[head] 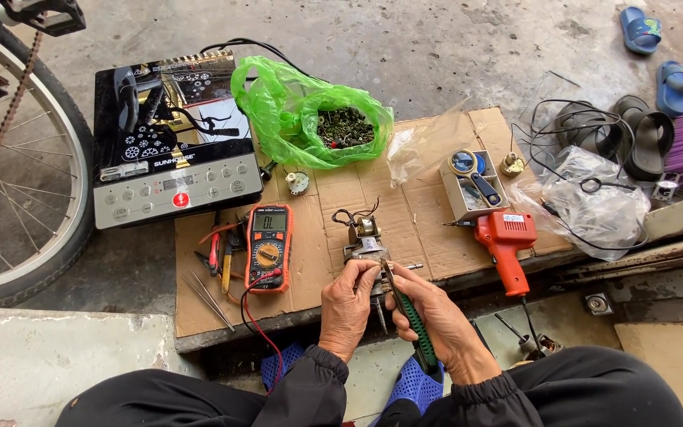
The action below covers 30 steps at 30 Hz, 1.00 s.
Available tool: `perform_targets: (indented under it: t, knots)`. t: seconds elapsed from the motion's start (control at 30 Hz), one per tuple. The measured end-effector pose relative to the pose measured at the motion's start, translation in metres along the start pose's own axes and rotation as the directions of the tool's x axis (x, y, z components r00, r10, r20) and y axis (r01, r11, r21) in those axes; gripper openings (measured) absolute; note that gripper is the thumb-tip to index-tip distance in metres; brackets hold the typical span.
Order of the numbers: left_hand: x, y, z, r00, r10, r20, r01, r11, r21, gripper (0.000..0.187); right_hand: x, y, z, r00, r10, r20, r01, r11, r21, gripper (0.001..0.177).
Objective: The person sits on the floor and works on a small electrical component, likely a motor, using a multimeter to test connections. They use pliers to strip and cut wires, and a utility knife to remove insulation from the wires.
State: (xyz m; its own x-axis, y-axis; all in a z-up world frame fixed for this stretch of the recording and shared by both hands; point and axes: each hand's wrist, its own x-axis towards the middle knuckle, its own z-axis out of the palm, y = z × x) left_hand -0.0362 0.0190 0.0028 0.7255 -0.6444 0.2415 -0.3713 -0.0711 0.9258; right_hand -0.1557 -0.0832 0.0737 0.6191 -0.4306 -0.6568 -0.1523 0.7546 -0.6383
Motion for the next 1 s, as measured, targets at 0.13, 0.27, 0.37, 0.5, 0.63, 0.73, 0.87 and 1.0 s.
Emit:
perform_targets:
  t: [0.13, 0.27, 0.37, 0.5, 0.63, 0.73, 0.87, 1.0]
  knots:
    - [0.0, -0.002, 0.001, 1.0, 0.024, 0.019, -0.024, 1.0, 0.02, 0.006, -0.006, -0.001, 0.002, 0.999, -0.016, -0.032, 0.015, 1.0, -0.022, 0.062]
    - [-0.001, -0.002, 0.003, 0.999, 0.032, 0.033, -0.033, 0.999, 0.023, 0.006, -0.009, -0.002, 0.004, 0.993, -0.032, -0.117, 0.021, 0.995, -0.094, 0.058]
    - [0.0, 0.001, 0.003, 0.999, 0.03, 0.035, -0.031, 0.999, 0.036, 0.008, -0.009, 0.0, -0.001, 0.992, -0.032, -0.123, 0.018, 0.994, -0.11, 0.063]
    - [0.001, -0.001, 0.009, 1.0, 0.017, 0.012, -0.018, 0.999, 0.042, 0.008, -0.013, 0.001, 0.002, 0.995, -0.039, -0.086, 0.03, 0.994, -0.108, 0.065]
    - [0.001, -0.002, 0.014, 0.999, -0.039, 0.009, 0.038, 0.999, 0.027, 0.009, -0.012, 0.008, 0.002, 0.987, -0.071, -0.144, 0.059, 0.994, -0.089, 0.065]
    - [0.001, 0.0, 0.017, 1.0, -0.027, 0.0, 0.027, 0.999, 0.034, 0.008, -0.011, 0.013, 0.006, 0.973, -0.118, -0.197, 0.102, 0.991, -0.09, 0.063]
    - [0.0, -0.002, 0.02, 0.999, -0.02, -0.043, 0.023, 0.998, 0.059, 0.007, -0.001, 0.024, 0.013, 0.943, -0.208, -0.259, 0.194, 0.978, -0.08, 0.06]
    - [0.003, 0.0, 0.021, 0.998, -0.005, -0.057, 0.009, 0.998, 0.059, 0.007, 0.009, 0.025, 0.012, 0.925, -0.247, -0.289, 0.246, 0.968, -0.043, 0.061]
